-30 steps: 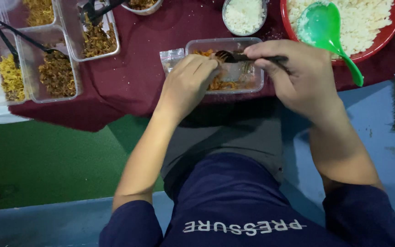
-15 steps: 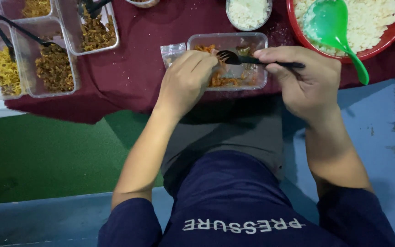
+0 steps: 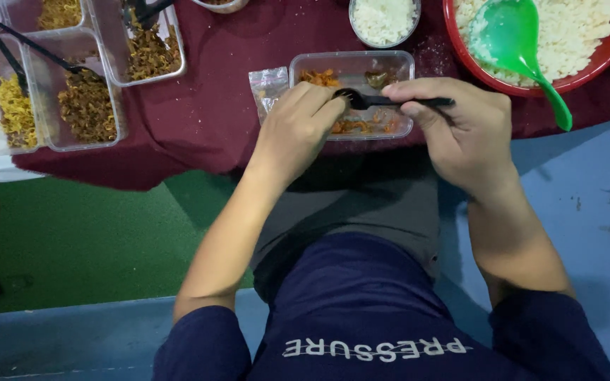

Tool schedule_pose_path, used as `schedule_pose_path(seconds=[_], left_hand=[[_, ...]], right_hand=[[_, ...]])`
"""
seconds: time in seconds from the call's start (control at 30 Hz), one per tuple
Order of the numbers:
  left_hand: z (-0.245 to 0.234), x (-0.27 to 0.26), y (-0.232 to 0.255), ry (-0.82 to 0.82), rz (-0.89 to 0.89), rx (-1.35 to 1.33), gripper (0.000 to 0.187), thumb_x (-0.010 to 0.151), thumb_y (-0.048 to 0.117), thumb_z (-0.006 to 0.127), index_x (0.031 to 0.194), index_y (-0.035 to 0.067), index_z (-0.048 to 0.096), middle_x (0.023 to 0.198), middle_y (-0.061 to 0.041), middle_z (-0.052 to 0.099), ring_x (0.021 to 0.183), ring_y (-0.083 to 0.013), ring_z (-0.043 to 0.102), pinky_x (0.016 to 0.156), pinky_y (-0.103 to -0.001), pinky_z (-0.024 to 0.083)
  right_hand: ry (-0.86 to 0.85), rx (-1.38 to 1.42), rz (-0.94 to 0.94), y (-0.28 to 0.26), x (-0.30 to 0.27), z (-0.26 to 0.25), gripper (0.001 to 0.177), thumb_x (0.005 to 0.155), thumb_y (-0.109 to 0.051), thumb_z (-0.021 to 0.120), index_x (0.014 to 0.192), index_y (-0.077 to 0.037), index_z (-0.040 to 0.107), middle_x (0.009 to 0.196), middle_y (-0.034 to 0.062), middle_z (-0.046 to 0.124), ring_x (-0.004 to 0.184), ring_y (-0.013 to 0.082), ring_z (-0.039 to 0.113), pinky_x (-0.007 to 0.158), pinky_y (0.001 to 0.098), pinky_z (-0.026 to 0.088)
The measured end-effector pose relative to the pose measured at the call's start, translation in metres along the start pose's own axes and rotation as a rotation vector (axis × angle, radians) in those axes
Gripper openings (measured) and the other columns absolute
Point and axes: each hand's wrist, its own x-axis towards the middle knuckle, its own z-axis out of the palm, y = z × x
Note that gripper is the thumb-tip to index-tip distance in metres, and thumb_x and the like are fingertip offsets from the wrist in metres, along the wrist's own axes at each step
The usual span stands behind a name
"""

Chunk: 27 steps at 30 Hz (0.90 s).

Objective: Portioning rice and toppings into containers and wrapping a rice ball for a meal box.

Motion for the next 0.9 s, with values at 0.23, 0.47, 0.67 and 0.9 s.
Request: schedule_pose_path(seconds=[0.23,0.47,0.67,0.9], left_hand=[[-0.012,-0.002,-0.003,-0.104,-0.104,-0.139,0.011,0.101,0.004,0.057,0.105,0.011,0.065,0.093,-0.008,0.062,0.083,-0.0317,0.055,0.077,-0.041,0.045],[-0.031,-0.007,-0.010,0.064,-0.200,-0.257,0.005,0.102,-0.004,0.066,0.100,-0.002,0.062,0.099,-0.014,0.067,0.090,-0.0318,0.064,0.087,-0.042,0.052],[0.002,-0.028,-0.015,0.184,-0.269,-0.142,0.007,0.096,0.009,0.076,0.096,0.010,0.069,0.088,-0.006,0.068,0.088,-0.0317,0.072,0.078,-0.040,0.060],[0.007,-0.031,-0.006,0.240,-0.310,-0.159,0.006,0.096,0.011,0.076,0.098,0.011,0.070,0.090,-0.007,0.069,0.087,-0.0320,0.073,0.075,-0.041,0.061]], right_hand=[[0.259,-0.060,0.052,0.006,-0.011,-0.003,0.035,0.120,-0.012,0.049,0.113,0.014,0.072,0.111,0.0257,0.072,0.104,0.0364,0.070,0.093,0.0421,0.051],[0.303,0.023,0.210,0.038,-0.026,0.018,0.022,0.120,-0.003,0.050,0.113,0.011,0.066,0.106,0.0213,0.070,0.083,0.0253,0.069,0.076,0.0317,0.058],[0.288,0.074,0.207,0.048,-0.032,0.047,0.019,0.114,0.003,0.055,0.104,0.014,0.067,0.091,0.0264,0.072,0.074,0.0301,0.071,0.064,0.0380,0.059],[0.309,0.298,0.317,0.060,-0.037,0.057,0.020,0.114,-0.001,0.051,0.110,0.015,0.063,0.100,0.0275,0.072,0.083,0.0276,0.073,0.072,0.0347,0.063]])
